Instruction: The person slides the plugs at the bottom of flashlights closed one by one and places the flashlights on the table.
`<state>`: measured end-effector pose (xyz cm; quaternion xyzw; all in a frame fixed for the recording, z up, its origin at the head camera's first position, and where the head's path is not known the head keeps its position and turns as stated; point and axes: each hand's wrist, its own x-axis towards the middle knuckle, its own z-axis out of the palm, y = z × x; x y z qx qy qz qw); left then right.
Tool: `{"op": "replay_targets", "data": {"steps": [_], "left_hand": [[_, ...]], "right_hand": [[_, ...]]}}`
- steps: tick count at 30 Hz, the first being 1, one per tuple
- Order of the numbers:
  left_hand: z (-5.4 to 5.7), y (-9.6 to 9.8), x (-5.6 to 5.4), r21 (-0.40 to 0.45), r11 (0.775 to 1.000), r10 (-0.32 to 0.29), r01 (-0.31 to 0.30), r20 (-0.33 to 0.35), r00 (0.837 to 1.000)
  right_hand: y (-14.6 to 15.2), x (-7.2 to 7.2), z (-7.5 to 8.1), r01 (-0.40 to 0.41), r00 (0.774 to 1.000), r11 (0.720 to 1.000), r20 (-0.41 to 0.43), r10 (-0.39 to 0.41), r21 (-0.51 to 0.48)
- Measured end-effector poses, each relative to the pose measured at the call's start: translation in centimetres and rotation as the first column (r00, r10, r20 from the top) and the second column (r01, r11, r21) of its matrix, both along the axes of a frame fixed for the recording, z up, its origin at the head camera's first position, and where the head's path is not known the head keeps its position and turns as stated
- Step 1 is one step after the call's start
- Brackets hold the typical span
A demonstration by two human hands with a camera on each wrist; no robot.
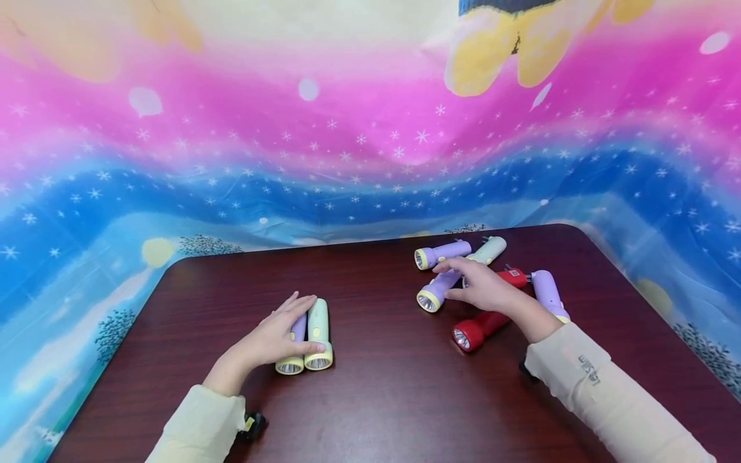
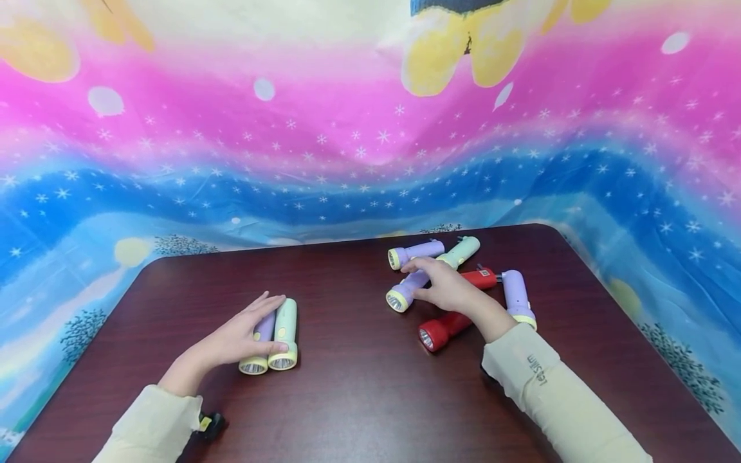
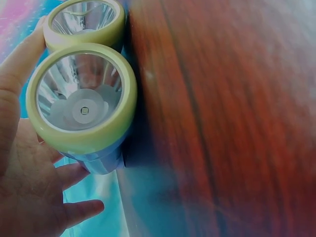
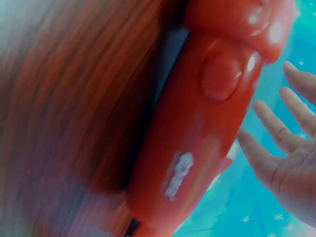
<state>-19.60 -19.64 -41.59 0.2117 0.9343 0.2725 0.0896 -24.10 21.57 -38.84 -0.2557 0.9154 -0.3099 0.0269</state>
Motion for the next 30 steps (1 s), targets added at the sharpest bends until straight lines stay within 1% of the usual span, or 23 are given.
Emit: {"op": "replay_targets", "data": {"steps": [4, 8, 10, 14, 20, 25, 30], "left_hand": [[0.0, 0.0, 0.0, 0.001, 1.0, -0.002, 0.002, 0.007, 1.0], [-0.1, -0.1, -0.1, 0.007, 1.0, 0.0, 0.0, 0.015, 1.0], [-0.1, -0.1, -0.1, 0.008, 1.0, 0.001, -0.001, 0.018, 1.0], [-0.1, -0.2, -0.2, 0.013, 1.0, 0.003, -0.003, 0.025, 1.0], [-0.1, -0.2, -0.2, 0.022, 1.0, -0.002, 0.001, 0.03, 1.0], [0.0, -0.2, -0.2, 0.024, 1.0, -0.004, 0.003, 0.029, 1.0], [0.0, -0.2, -0.2, 0.03, 1.0, -0.005, 0.005, 0.023, 1.0]], "right_hand": [[0.5, -0.6, -0.2, -0.016, 0.999, 0.999, -0.046, 0.018, 0.038], [0.5, -1.2, 0.0, -0.027, 0.994, 0.994, -0.104, 0.039, 0.11], [0.6, -1.5, 0.0, -0.026, 0.992, 0.989, -0.119, 0.044, 0.148], [0.6, -2.2, -0.1, -0.041, 0.991, 0.982, -0.114, 0.063, 0.183], [0.7, -3.0, -0.8, -0.097, 0.99, 0.981, -0.087, 0.113, 0.167], [0.8, -3.6, -1.6, -0.099, 0.991, 0.979, -0.076, 0.114, 0.179], [0.7, -3.8, -2.1, -0.104, 0.988, 0.973, -0.094, 0.125, 0.205]]}}
